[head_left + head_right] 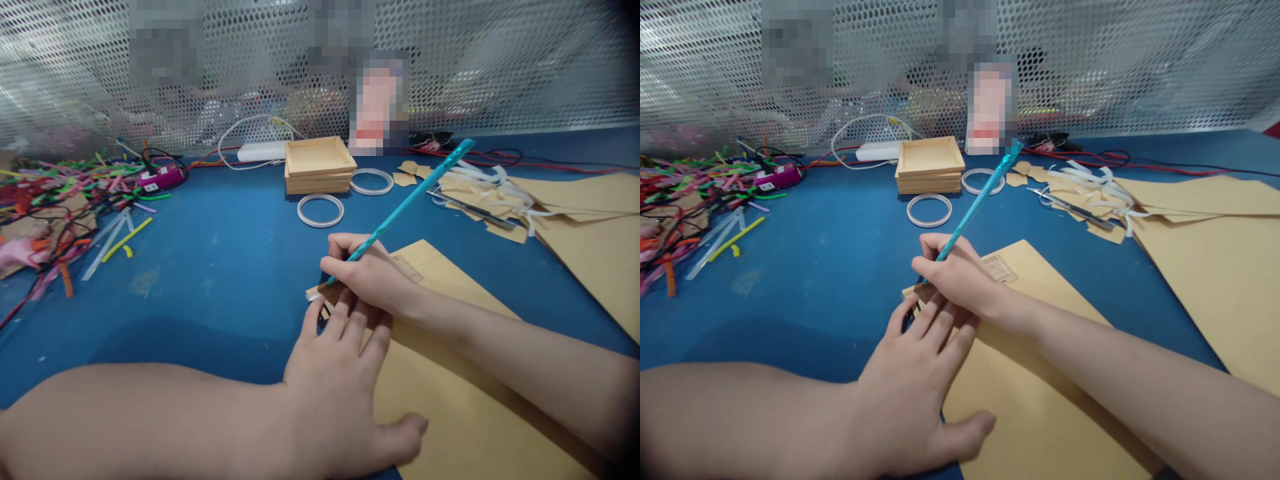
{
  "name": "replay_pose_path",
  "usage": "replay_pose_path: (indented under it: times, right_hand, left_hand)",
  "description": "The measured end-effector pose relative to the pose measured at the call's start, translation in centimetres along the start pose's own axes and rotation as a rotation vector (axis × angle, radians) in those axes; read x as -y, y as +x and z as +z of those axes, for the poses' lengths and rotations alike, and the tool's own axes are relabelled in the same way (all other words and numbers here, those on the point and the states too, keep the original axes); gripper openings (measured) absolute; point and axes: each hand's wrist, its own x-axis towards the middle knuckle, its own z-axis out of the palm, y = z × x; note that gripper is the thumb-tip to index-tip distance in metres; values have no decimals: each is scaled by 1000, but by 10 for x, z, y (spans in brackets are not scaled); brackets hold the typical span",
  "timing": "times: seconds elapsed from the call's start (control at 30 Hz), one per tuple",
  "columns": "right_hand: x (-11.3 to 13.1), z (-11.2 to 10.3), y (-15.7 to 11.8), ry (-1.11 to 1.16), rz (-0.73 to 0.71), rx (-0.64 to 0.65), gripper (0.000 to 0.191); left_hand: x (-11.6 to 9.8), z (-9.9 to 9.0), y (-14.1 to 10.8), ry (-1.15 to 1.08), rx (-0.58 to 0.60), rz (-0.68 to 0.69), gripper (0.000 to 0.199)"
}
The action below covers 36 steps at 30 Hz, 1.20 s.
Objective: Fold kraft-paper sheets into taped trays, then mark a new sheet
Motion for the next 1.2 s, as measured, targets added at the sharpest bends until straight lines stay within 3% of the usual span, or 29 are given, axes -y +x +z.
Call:
replay_pose_path:
  times: [0.8, 1.0, 1.2]
  right_hand:
    - [-2, 0, 0, -16, -24, 10, 27]
    - [5, -1, -1, -1, -28, -129, 31]
    - [-1, -1, 1, -30, -32, -103, 31]
  left_hand:
    - [1, 1, 1, 29, -3, 2, 79]
    - [2, 0, 1, 31, -8, 8, 79]
    - [1, 1, 2, 64, 1, 7, 82]
